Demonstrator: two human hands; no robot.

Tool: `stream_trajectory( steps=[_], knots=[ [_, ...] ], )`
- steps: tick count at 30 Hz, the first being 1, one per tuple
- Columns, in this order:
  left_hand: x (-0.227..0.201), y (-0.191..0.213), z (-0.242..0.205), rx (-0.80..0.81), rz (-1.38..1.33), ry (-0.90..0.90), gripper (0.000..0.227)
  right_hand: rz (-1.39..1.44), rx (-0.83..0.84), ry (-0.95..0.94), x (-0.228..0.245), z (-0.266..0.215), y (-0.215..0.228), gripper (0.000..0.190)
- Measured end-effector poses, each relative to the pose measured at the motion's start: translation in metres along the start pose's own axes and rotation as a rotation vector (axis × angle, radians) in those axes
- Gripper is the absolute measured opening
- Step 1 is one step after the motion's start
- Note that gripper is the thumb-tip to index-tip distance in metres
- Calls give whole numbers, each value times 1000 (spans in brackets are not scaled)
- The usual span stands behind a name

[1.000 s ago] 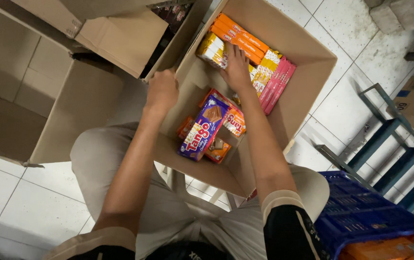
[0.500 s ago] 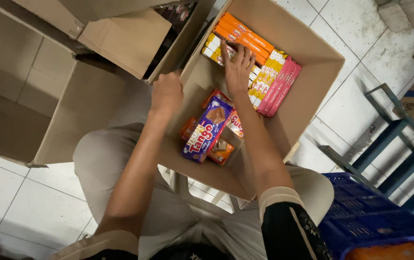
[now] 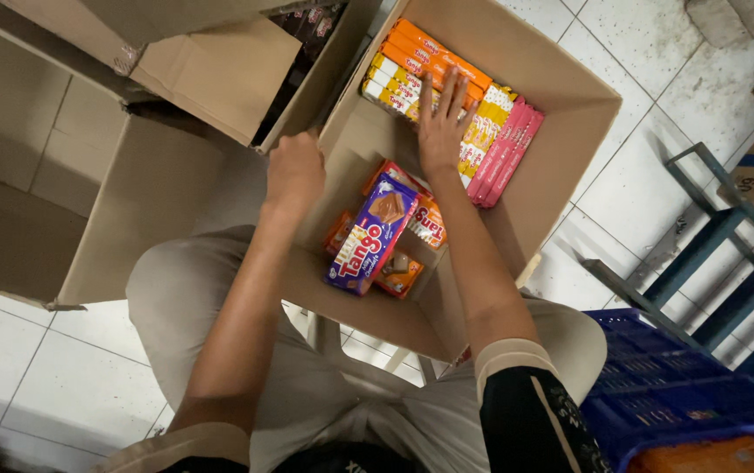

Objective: The person sits on a low stool and packs various colorful snack packets from a blue crate into a cardboard box. They handle the packets by hand, arranging them in rows within the box.

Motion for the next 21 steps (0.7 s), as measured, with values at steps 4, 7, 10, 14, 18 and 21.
stream_trajectory(
  steps=[4, 7, 10, 14, 18, 21],
  knots=[
    [-2, 5, -5, -9, -101, -4, 10, 9, -50, 0, 0, 5, -1, 101],
    [-5, 7, -6, -26, -114, -20, 10, 42, -39, -2, -2, 4, 1, 97],
    [-10, 14, -10, -4, -149, 5, 11, 117, -12, 28, -4, 2, 9, 98],
    [-8, 8, -7, 19, -155, 35, 14, 307, 164, 79, -12, 0, 20, 120],
    [-7, -1, -5, -12, -129, -23, 12, 812, 109, -42, -11, -25, 39, 113],
    [-19, 11, -13, -113, -171, 39, 24, 1030, 45, -164, -7, -60, 51, 84]
  ],
)
Point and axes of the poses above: each hand's wrist, its own z-axis towards the middle knuckle, its own y-axis out of the back of the hand, x = y × z, the point moved 1 cm from there along z, towards the middle knuckle, and after that the axes turned 5 degrees about x, right-handed, at the moved point
